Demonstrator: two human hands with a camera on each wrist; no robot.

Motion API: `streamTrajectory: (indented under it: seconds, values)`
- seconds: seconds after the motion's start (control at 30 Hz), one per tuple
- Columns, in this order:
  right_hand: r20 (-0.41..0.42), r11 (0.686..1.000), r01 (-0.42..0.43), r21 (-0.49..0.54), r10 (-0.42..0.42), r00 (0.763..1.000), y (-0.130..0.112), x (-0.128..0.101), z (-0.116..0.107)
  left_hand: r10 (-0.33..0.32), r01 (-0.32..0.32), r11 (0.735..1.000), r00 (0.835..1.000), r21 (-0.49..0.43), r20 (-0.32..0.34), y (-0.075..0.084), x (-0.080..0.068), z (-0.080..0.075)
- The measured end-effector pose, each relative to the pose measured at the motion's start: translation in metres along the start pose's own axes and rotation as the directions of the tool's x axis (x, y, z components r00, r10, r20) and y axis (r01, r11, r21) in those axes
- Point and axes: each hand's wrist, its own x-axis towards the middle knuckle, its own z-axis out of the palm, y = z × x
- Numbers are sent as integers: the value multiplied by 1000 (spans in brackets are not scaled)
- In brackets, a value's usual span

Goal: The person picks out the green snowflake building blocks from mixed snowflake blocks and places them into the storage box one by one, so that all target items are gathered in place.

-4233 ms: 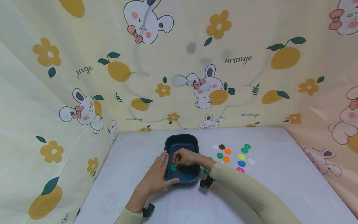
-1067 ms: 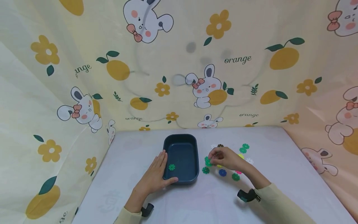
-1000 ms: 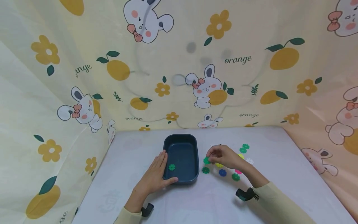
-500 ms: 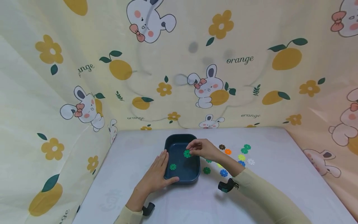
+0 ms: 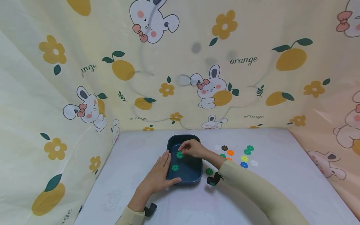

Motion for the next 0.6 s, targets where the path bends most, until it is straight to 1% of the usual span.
streamTrajectory:
  seconds: [0.1,0.27,0.43,0.6]
  values:
    - [14,1000,-20,-22,20,1000,-1,6,5,-1,1,1000,1000,-2,3,0,0,0]
    - [40,999,-41,-30,42,998,0,13,11,-2,2,1000,1000,18,4,-1,1,0]
    - [71,999,-36,-41,39,997,3,16,17,2,-2,1000,1000,9,2,0,1,0]
    - [95,997,-36,-75,43,995,3,19,22,9,-9,1000,1000,5,-8,0,1,0]
